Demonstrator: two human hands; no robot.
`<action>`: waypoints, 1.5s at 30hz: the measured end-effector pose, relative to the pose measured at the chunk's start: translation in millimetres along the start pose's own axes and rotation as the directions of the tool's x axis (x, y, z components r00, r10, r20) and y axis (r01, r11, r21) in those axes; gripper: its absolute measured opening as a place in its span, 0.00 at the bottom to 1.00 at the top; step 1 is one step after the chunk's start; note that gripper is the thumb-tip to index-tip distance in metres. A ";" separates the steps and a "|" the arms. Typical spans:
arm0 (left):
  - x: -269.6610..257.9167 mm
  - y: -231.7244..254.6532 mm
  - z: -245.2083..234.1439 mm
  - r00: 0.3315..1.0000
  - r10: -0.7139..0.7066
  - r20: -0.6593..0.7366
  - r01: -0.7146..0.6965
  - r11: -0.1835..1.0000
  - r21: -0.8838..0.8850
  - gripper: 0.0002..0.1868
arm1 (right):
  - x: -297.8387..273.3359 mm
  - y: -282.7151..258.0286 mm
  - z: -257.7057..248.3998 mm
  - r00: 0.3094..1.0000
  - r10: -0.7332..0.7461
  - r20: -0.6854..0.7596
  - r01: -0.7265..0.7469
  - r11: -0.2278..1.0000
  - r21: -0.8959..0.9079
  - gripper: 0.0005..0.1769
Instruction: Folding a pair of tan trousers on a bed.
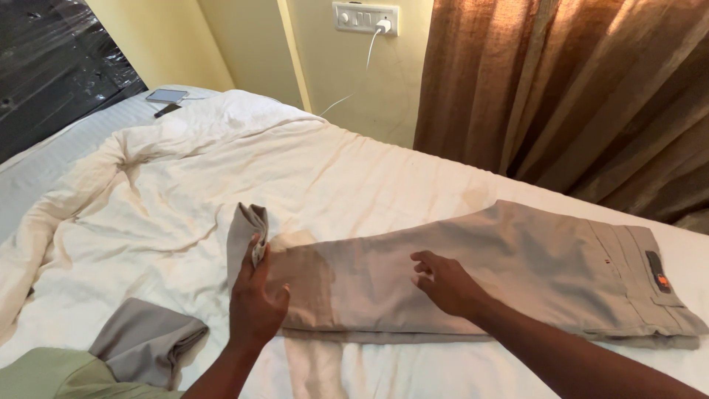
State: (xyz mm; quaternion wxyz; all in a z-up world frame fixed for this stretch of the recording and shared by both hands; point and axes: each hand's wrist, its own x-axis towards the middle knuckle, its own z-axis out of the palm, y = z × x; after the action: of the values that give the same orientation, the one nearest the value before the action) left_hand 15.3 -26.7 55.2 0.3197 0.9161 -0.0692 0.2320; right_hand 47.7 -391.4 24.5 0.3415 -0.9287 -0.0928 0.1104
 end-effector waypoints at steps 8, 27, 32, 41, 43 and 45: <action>-8.2 30.5 15.6 0.999 0.023 0.041 -0.021 0.999 -0.045 0.46 | 16.4 -66.3 -11.5 0.979 0.129 0.155 -0.196 0.792 0.578 0.31; -48.0 110.6 68.2 0.912 0.156 0.380 -0.113 0.985 -0.133 0.34 | 11.4 -102.1 4.6 0.923 -0.043 0.382 -0.297 0.550 0.780 0.31; -55.2 119.2 62.8 0.898 0.266 0.351 -0.214 0.960 -0.179 0.38 | 18.5 -89.0 7.3 0.944 0.031 0.329 -0.282 0.595 0.753 0.28; -81.0 51.2 67.7 0.514 0.718 0.469 -0.681 0.674 -0.285 0.28 | 14.3 -88.3 -4.3 0.947 0.200 0.251 -0.320 0.561 0.763 0.23; -82.7 47.9 72.1 0.472 0.690 0.548 -0.648 0.693 -0.315 0.26 | 13.3 -86.4 -3.5 0.952 0.198 0.232 -0.305 0.590 0.748 0.22; -78.8 54.2 71.9 0.583 0.634 0.508 -0.582 0.762 -0.284 0.28 | 12.5 -83.4 -1.0 0.952 0.219 0.215 -0.305 0.590 0.747 0.23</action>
State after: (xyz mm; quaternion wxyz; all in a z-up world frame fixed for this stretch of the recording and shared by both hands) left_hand -41.8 -115.5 -1.2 0.2236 0.8466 -0.4817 0.0353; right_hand 51.8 -326.4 78.1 0.6807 -0.6888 0.0841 0.2347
